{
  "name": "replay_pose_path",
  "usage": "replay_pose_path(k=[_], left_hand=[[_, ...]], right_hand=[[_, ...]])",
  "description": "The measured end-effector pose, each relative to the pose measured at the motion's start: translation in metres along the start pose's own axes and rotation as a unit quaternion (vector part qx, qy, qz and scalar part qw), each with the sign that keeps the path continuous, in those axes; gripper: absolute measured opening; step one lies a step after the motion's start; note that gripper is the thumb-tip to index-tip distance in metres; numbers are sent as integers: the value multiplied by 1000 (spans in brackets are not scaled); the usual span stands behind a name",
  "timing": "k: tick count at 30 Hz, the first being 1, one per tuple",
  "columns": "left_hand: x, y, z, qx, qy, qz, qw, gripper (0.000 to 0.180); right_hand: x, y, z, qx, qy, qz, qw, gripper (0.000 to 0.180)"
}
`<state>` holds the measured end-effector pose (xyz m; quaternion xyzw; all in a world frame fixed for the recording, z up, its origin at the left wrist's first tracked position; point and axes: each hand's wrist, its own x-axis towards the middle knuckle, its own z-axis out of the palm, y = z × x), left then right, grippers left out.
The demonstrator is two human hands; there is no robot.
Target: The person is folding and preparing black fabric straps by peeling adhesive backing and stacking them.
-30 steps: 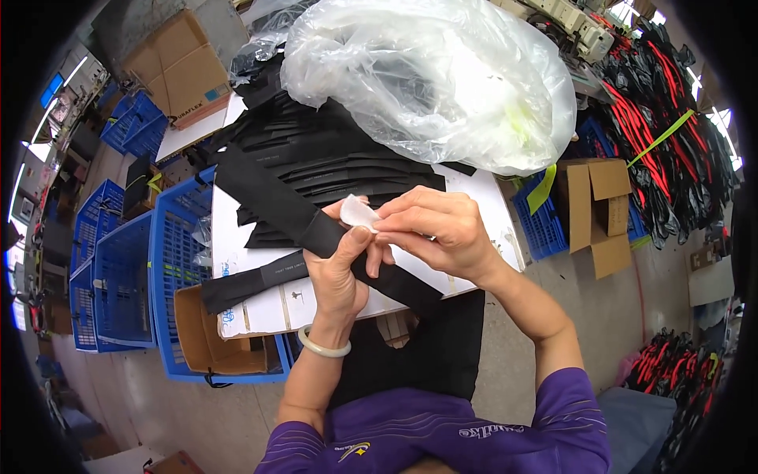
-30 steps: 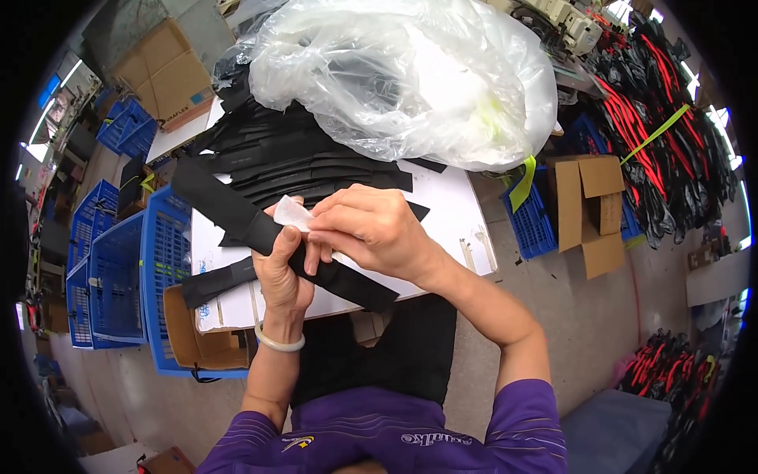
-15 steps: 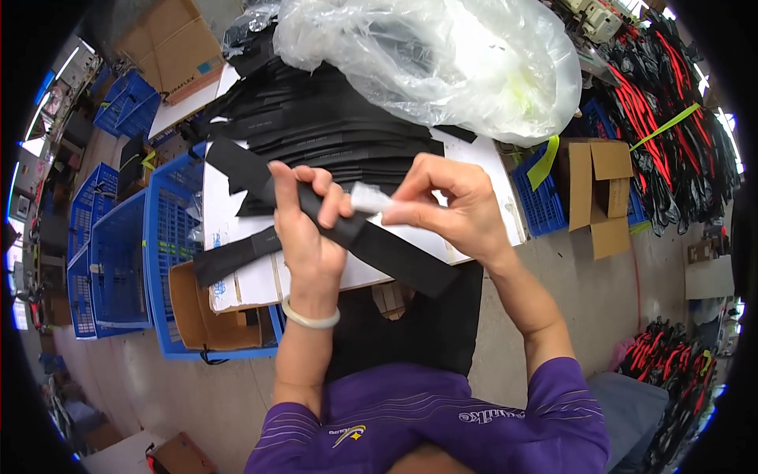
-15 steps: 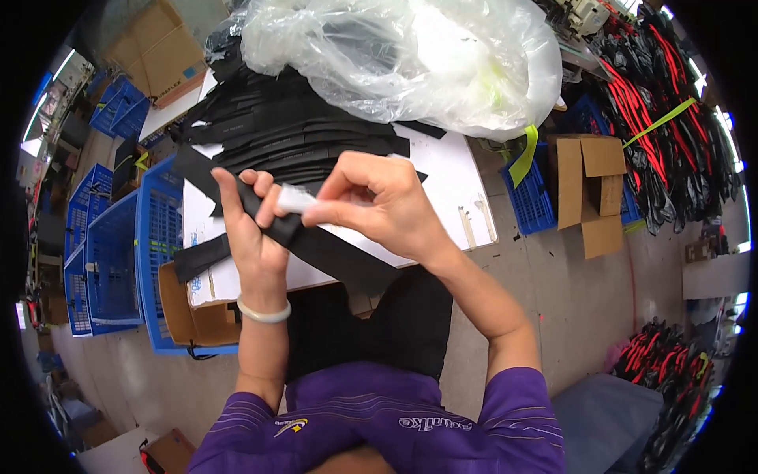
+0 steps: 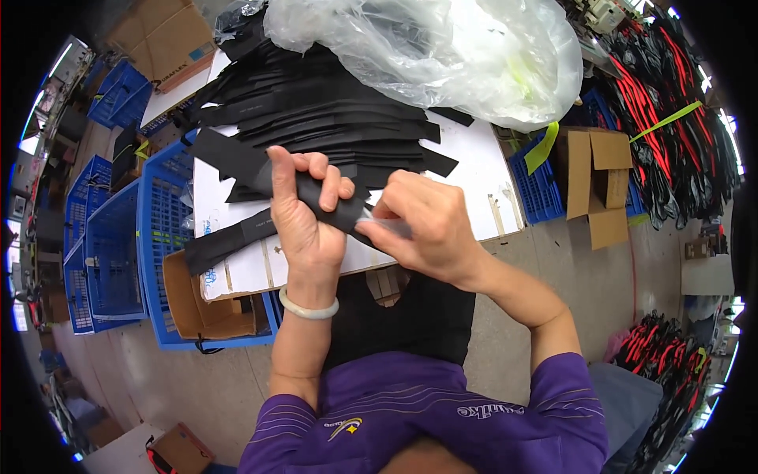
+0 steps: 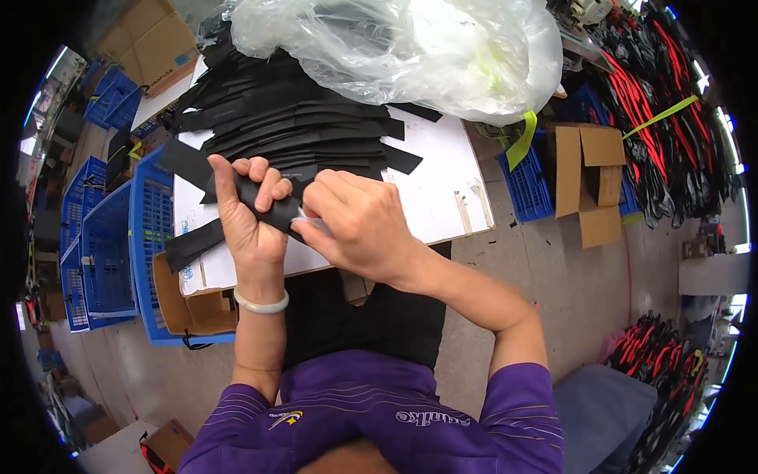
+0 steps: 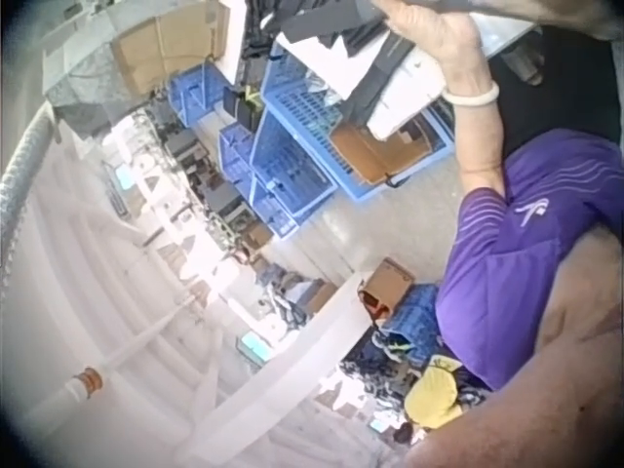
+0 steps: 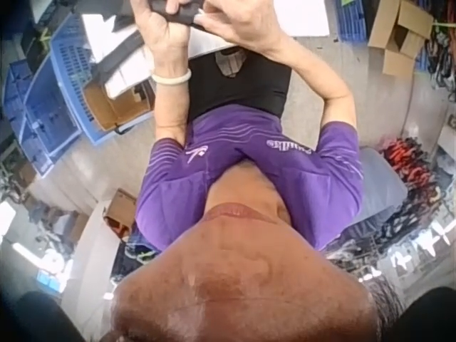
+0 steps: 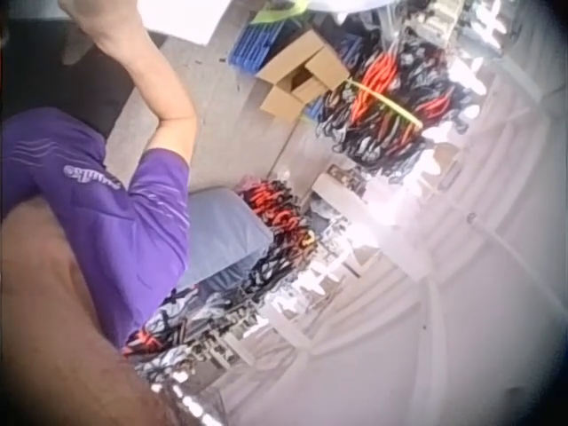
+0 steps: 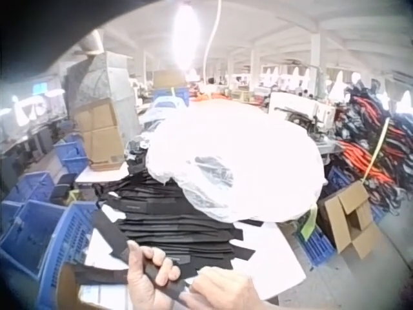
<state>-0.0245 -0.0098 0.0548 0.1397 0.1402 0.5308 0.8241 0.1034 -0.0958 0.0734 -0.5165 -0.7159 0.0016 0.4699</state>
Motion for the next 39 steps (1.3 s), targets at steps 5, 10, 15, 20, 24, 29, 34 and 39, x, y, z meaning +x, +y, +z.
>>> replay_pose_path(k=[5,10,15,20,24,29,34,39], left_hand=[[3,6,-6,-8,-3,-7,1000,37],[9,7,-7,-71,8,-40,997,37],[4,-4,-4,-42,9,-38,998,36],[7,0,-7,-75,9,-51,996,37],[7,-6,-9,-90,9,-70,993,38],[9,1,-12,-94,19,-61,994,38],[10,4,-13,-113,13,-59,992,39],[7,3,-8,-100,3,-48,994,39]], right_hand=[[0,-5,-7,55,-45,40,997,27],[-9,-4,-25,-39,-104,-17,994,23],[2,-3,-4,41,-54,-16,998,21],[-6,4,-5,45,-60,-6,997,19],[-6,6,13,45,9,-41,998,20],[-15,9,13,0,1,-47,999,27],[-22,6,15,9,-54,-3,998,38],[-24,5,14,18,-76,16,997,42]])
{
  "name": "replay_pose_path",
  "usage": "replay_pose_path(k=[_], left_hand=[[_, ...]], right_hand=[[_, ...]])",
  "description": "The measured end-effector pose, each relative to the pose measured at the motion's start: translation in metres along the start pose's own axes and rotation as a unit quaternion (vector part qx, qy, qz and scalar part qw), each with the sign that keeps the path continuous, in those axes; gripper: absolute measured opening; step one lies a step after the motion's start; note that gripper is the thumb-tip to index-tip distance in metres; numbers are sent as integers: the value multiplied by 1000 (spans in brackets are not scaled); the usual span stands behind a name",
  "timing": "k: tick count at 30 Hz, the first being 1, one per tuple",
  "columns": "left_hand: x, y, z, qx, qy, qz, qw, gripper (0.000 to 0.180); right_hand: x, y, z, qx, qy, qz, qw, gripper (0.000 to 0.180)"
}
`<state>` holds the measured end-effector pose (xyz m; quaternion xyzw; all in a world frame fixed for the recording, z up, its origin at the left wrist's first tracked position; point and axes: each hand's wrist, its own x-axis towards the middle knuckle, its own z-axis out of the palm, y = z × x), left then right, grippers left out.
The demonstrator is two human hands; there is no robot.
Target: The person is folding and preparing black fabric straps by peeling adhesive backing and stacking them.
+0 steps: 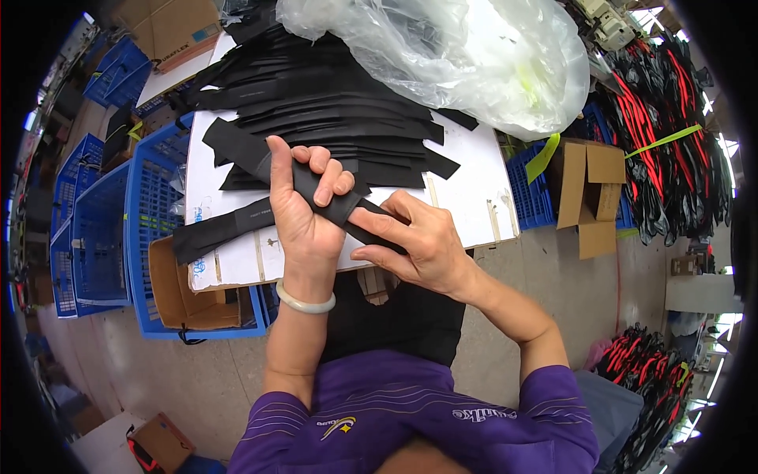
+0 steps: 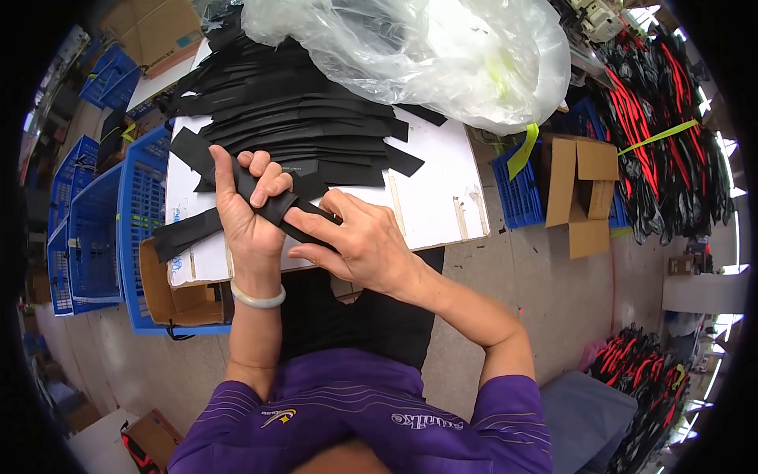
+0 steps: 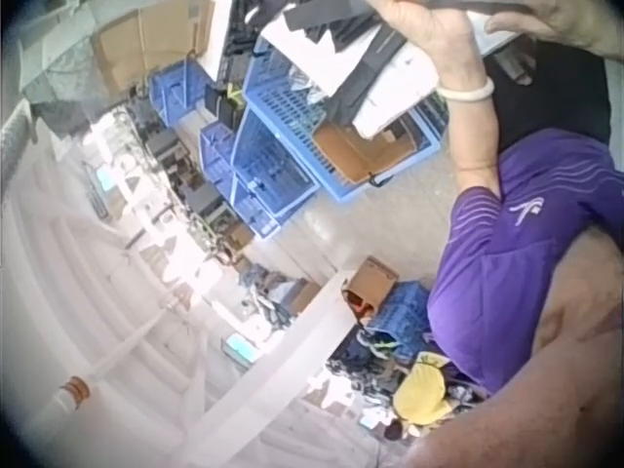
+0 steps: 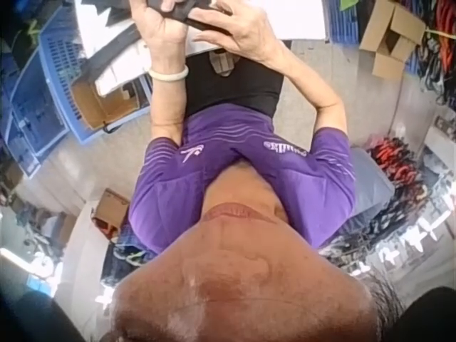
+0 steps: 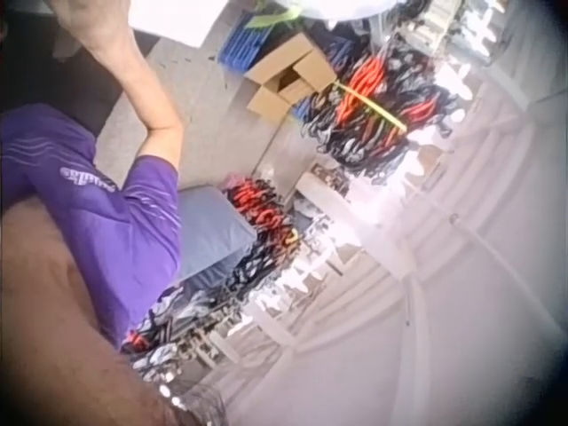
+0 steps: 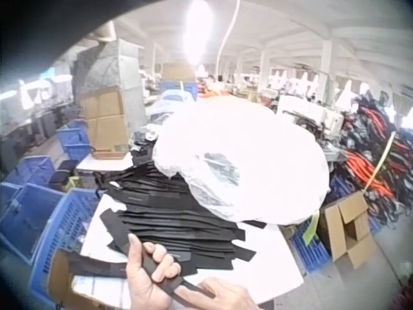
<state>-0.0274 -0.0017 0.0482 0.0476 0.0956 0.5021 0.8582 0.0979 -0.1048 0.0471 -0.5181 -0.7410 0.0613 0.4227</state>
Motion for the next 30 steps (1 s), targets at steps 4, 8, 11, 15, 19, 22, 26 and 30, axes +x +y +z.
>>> replay_pose_path(k=[4,8,11,15,19,22,26,30], left_hand=[[-7,-2,2,78,-84,41,993,42],[-18,-21,8,192,-151,143,959,30],[-28,-32,12,189,-220,148,945,22],[-45,-36,20,202,-255,139,935,22],[-51,-37,21,219,-246,130,935,25],[-53,-39,19,221,-237,132,937,25],[-56,-38,17,210,-230,140,940,25],[-54,-36,21,205,-229,137,942,25]], right_hand=[[-5,5,2,1,-5,-20,1000,36],[-25,27,15,16,79,-80,994,34],[-38,33,20,31,116,-97,988,36],[-47,32,23,47,128,-117,984,30],[-55,32,25,59,137,-119,982,36],[-54,26,22,64,146,-114,981,39],[-53,20,21,88,148,-113,979,38],[-52,18,19,95,138,-103,981,38]])
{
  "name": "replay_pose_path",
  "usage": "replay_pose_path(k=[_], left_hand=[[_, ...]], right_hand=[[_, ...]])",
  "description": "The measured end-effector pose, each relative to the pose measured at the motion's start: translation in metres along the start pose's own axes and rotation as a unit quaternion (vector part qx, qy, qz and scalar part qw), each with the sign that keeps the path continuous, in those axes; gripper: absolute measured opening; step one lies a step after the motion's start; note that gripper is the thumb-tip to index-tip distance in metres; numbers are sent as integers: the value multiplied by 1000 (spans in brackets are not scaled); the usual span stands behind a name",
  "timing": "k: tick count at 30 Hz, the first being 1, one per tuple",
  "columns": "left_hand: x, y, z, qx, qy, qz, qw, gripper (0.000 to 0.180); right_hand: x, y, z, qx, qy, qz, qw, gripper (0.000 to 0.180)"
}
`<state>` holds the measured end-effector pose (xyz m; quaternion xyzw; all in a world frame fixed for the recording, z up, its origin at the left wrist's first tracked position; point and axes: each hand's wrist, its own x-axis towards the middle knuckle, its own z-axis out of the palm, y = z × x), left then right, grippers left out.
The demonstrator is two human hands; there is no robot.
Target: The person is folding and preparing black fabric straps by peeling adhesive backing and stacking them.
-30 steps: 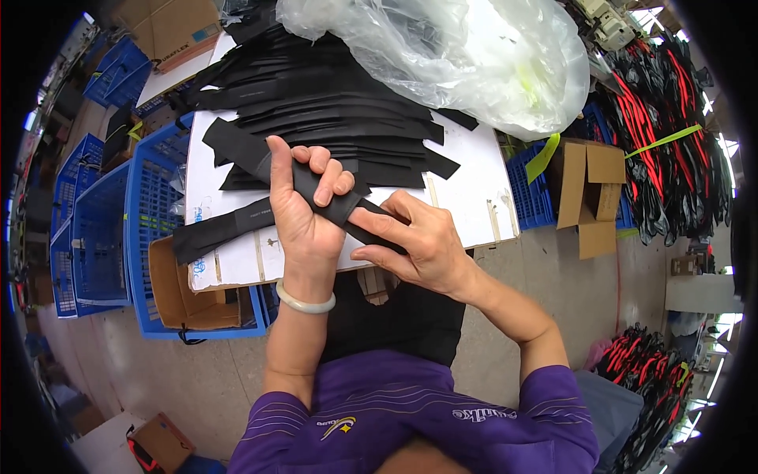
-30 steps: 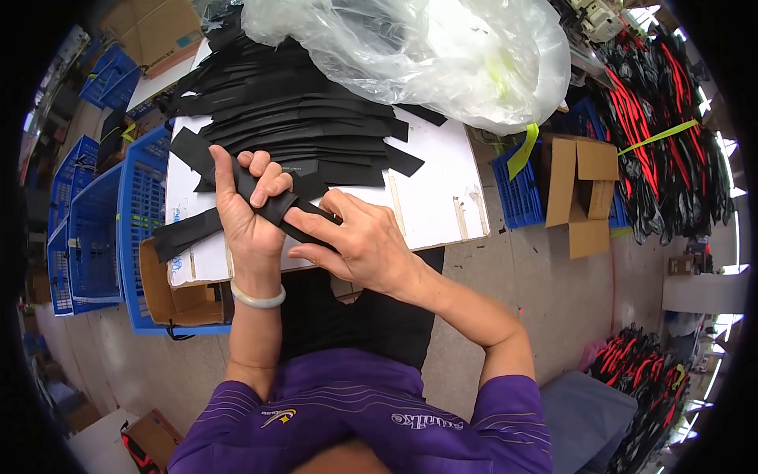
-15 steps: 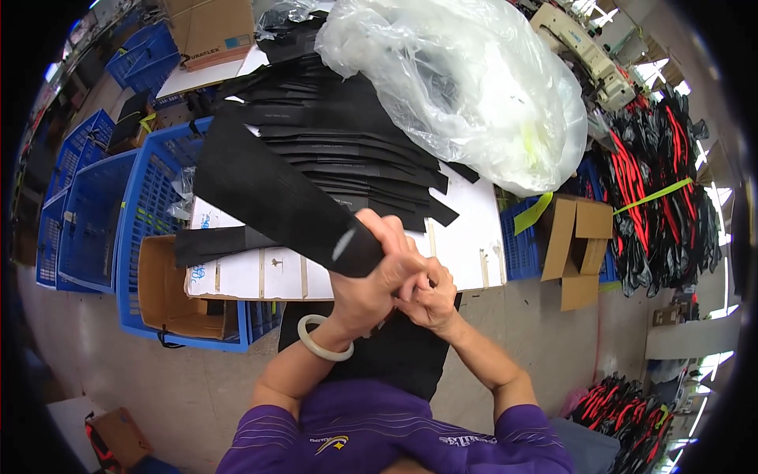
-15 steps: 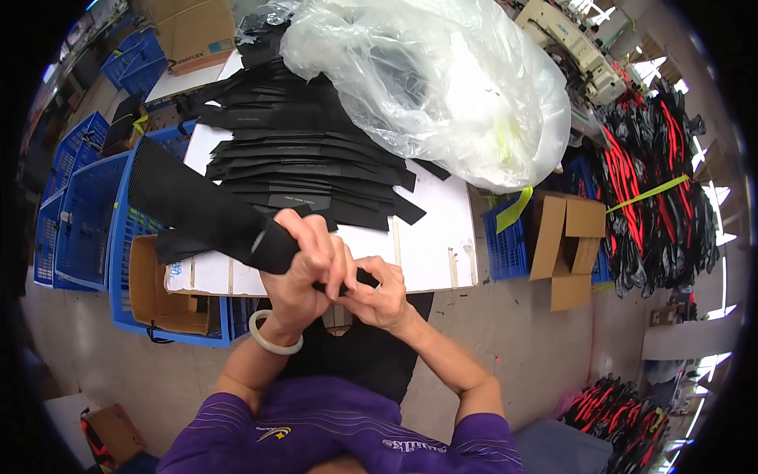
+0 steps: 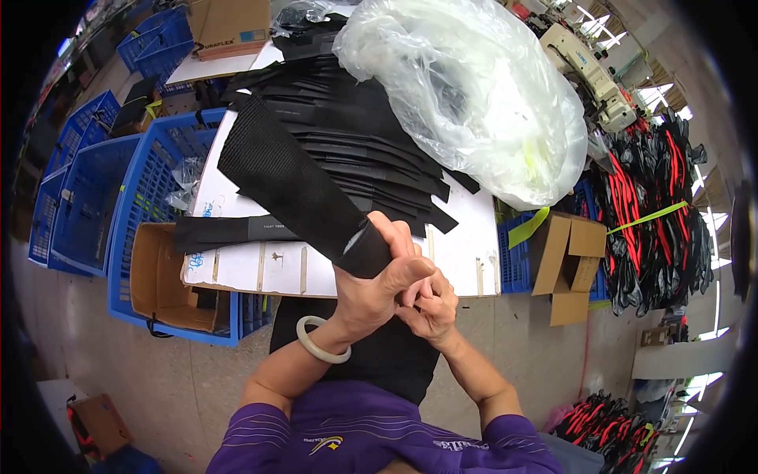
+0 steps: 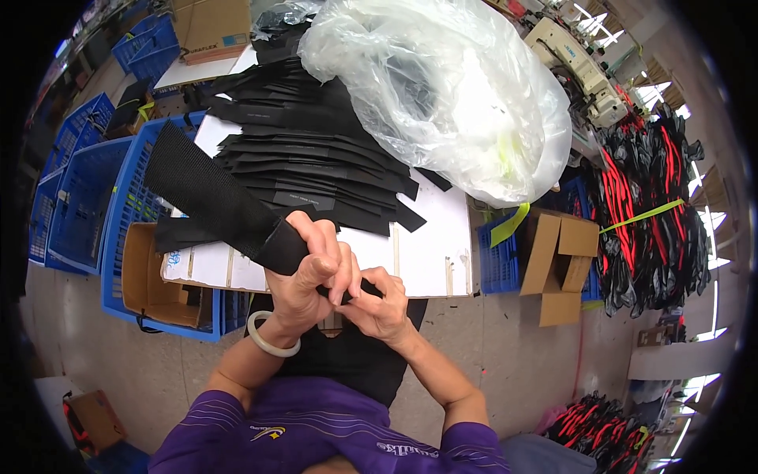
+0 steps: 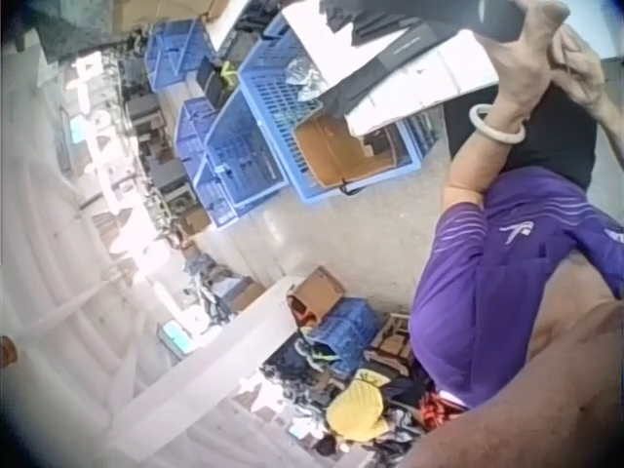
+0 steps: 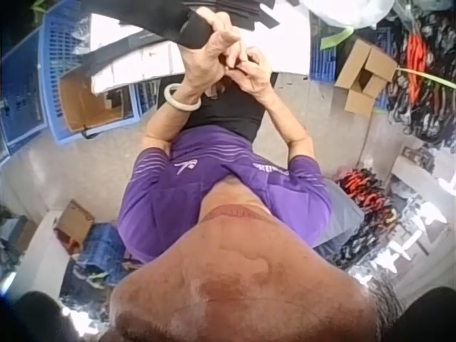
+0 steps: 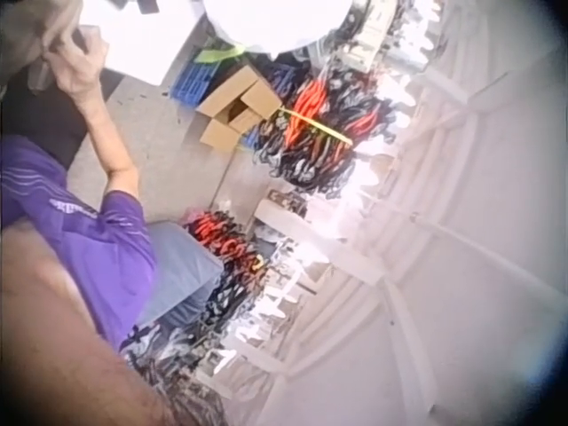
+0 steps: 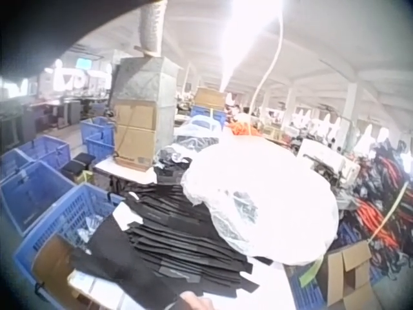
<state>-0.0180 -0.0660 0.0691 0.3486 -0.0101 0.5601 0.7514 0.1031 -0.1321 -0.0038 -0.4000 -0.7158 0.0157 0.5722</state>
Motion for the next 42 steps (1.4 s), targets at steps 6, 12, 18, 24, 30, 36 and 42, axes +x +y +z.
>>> replay_pose_path(k=[6,12,18,24,30,36,42], left_hand=[[4,-1,1,-34,-5,1,999,25],[3,-1,-1,-40,5,-1,999,26],[3,0,-12,24,-38,-5,999,34],[10,-9,-26,67,64,-97,991,47],[-4,-13,-48,239,50,-120,962,47],[-61,-16,-58,575,-136,-93,801,21],[-67,-43,-70,788,-339,-46,512,77]], right_hand=[[2,1,-2,0,-43,7,999,39],[2,1,1,11,-16,3,1000,38],[0,-5,0,-20,-31,6,999,41],[-4,-18,-7,232,88,290,924,38],[33,-13,-26,32,-57,396,916,13],[-22,48,-69,-244,-79,71,964,15],[-67,41,-60,-306,-97,81,944,20]])
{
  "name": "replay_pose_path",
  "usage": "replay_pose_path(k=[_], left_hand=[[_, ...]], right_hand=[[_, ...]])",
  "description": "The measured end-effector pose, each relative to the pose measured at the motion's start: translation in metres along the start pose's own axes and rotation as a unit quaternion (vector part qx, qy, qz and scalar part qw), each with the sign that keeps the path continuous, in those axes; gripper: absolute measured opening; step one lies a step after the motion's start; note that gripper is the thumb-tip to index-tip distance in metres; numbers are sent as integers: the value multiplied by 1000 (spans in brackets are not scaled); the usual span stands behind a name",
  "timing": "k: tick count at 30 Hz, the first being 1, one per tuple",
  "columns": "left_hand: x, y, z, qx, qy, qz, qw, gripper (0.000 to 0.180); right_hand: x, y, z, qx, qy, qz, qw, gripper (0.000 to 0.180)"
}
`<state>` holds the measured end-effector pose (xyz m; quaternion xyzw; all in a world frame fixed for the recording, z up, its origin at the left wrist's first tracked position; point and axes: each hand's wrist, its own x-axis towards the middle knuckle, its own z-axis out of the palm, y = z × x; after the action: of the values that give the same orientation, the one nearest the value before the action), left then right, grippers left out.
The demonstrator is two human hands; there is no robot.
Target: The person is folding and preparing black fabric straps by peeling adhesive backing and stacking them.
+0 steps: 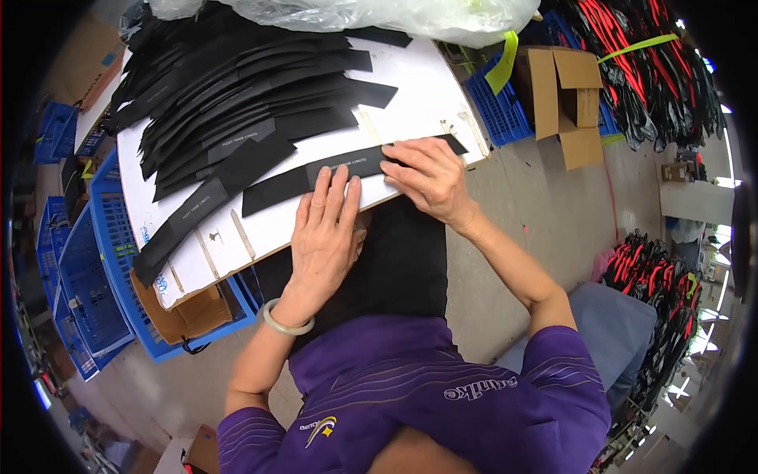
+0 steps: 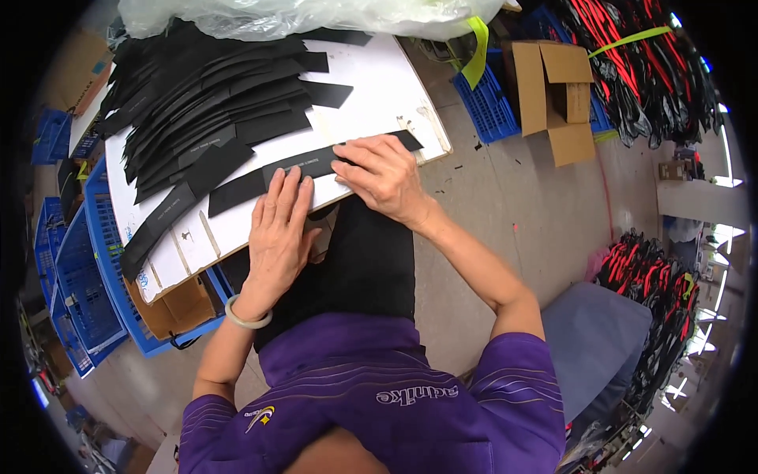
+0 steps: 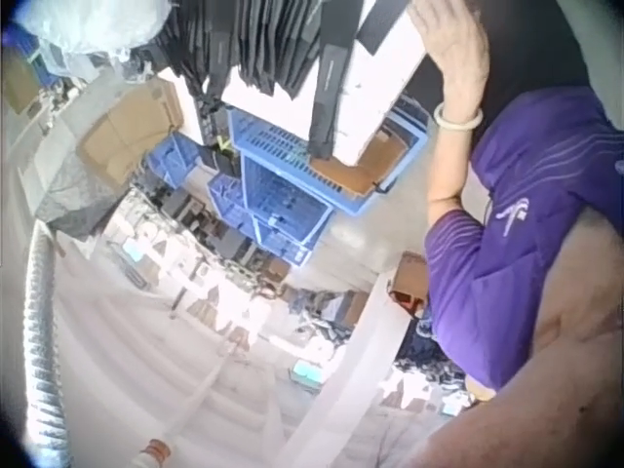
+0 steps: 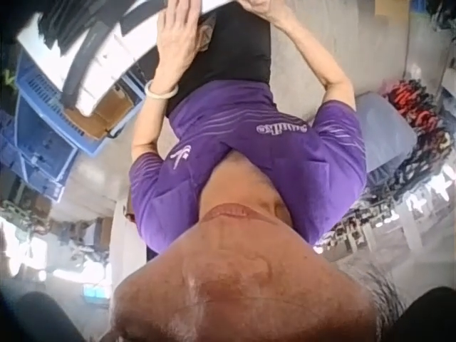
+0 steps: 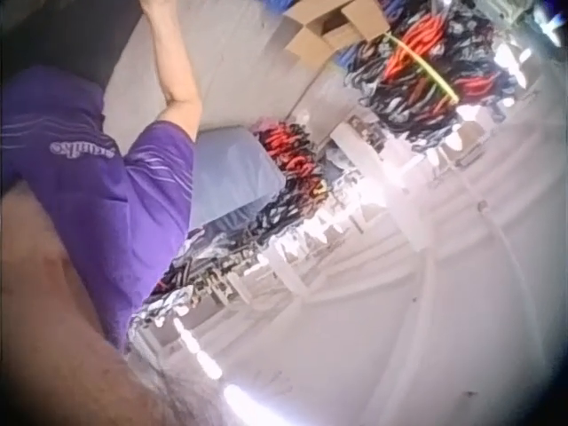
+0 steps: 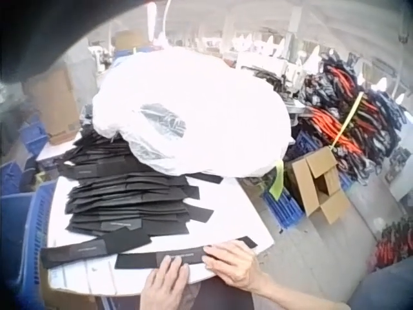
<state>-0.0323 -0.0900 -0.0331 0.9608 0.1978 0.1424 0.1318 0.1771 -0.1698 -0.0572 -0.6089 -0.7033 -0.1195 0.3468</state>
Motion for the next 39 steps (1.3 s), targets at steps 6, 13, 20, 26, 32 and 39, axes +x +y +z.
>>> replay_pose_path(k=[6,13,20,26,32,39], left_hand=[[6,9,3,43,5,-14,999,65],[14,5,27,-45,66,-10,997,52],[13,14,38,29,46,-3,999,73],[11,14,51,45,73,-10,996,77],[11,16,49,53,60,-20,997,74],[13,20,52,58,83,-23,995,64]], right_hand=[[-20,10,-12,4,-74,31,997,34],[-30,4,-12,-9,-68,39,997,37],[-36,4,-9,1,-52,46,998,36],[-38,5,-5,-4,-36,44,998,35],[-37,4,-4,-6,-33,48,998,33],[-35,5,-5,-9,-35,36,999,33]])
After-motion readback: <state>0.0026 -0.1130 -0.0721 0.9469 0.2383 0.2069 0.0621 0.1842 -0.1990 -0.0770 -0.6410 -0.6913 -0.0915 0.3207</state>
